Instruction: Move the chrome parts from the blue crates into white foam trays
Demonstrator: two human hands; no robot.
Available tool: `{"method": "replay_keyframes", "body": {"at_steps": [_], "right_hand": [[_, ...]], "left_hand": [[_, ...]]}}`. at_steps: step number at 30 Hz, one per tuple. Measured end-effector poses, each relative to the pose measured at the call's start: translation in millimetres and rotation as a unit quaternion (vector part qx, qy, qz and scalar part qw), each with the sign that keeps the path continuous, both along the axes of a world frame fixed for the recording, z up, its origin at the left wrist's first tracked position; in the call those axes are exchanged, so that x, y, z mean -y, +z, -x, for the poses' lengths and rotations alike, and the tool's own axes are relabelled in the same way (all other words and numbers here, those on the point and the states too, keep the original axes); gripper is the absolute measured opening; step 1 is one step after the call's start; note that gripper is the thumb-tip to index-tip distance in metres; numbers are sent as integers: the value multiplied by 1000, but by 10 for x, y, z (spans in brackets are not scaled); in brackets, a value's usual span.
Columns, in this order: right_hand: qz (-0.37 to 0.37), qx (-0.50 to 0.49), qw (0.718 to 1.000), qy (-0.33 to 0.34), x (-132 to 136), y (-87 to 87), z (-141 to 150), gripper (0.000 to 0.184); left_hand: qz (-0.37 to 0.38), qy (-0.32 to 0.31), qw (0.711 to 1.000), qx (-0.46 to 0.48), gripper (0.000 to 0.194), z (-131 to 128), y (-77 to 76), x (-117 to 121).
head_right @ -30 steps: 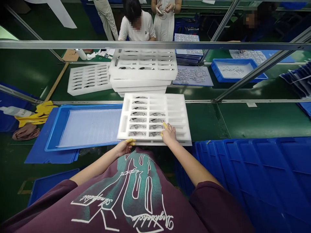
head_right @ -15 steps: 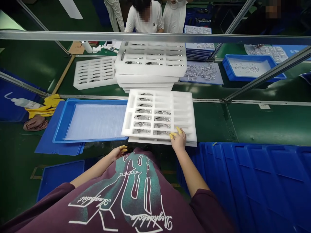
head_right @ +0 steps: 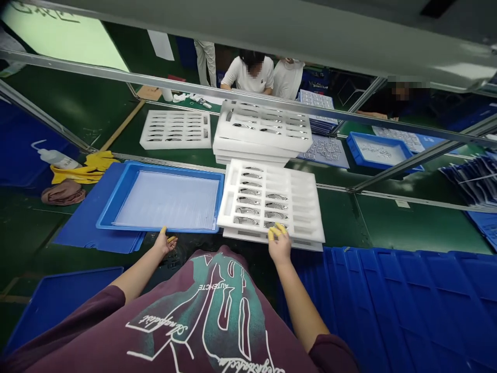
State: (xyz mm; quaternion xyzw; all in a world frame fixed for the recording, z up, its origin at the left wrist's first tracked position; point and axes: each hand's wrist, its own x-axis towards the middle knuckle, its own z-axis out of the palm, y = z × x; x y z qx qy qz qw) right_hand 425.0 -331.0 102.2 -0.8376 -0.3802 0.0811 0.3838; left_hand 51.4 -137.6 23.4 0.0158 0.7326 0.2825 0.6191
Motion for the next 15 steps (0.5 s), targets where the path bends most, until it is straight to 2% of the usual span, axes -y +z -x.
{"method": "replay_keyframes", "body": {"at_steps": [3,7,9,12,15], "right_hand": [[0,-99,993,64,-27,-54,531,30],[73,-209,969,108,106,-119,1104,29],[103,-245,960,93,239,-138,1279,29],[124,-276,953,22,459,-147,1439,31],[125,-295,947,-39,645,-147,1551,33]], "left_hand": [[-28,14,999,18,44,90,-62,-140],[-47,21,997,54,37,127,-128,-321],[-45,22,996,68,38,138,-152,-390],[-41,21,996,78,37,190,-150,-442],[-40,21,996,83,32,304,-61,-429]]}}
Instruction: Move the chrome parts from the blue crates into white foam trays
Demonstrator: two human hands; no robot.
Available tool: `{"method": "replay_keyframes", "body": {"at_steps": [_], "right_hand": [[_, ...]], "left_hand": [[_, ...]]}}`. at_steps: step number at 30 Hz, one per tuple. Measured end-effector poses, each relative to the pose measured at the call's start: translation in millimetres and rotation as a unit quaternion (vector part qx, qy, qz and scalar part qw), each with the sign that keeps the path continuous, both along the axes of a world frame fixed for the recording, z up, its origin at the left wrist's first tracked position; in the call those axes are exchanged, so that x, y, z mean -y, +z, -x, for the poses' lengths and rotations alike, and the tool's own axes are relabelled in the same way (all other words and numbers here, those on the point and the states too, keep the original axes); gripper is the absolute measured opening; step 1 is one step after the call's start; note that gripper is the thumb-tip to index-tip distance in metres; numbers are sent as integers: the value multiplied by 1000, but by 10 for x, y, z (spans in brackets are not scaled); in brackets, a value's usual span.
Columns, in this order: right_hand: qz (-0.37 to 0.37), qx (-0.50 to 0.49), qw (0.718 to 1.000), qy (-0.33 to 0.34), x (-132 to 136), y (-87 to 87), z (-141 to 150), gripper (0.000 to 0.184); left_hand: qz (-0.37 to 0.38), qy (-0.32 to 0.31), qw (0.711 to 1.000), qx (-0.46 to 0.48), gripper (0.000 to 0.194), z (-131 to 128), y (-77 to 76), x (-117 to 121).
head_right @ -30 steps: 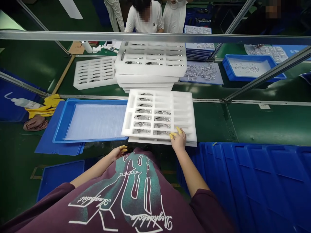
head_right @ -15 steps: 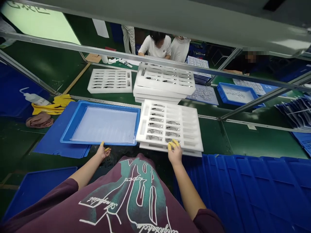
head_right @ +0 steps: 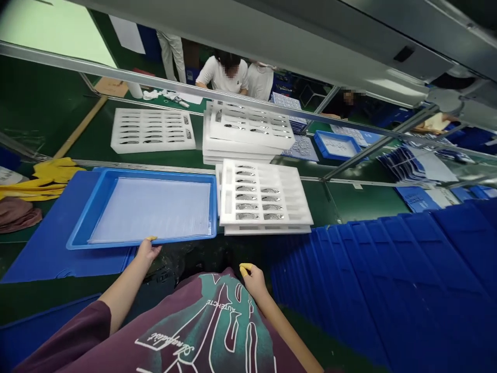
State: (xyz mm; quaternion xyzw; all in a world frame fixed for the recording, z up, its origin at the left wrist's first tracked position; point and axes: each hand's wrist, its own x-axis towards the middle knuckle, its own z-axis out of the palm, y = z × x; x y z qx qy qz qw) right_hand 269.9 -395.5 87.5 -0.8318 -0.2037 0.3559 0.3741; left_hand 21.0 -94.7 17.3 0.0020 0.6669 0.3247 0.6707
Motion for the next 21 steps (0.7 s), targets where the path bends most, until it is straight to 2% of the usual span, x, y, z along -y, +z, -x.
{"method": "replay_keyframes", "body": {"at_steps": [5,10,13,17,21], "right_hand": [[20,-66,997,-47,149,-43,140,37],[-12,-89,996,-9,145,-134,118,34],[-37,-95,994,39,183,-182,35,34],[-60,-111,988,94,354,-261,-106,34],[-75,-141,980,115,536,-360,-262,37]], "left_hand": [[24,25,999,9,29,210,340,185],[0,69,997,34,26,318,663,606],[-26,83,996,30,25,368,809,968],[-42,103,993,26,23,435,999,1564],[-50,114,992,21,21,465,1172,2185]]}}
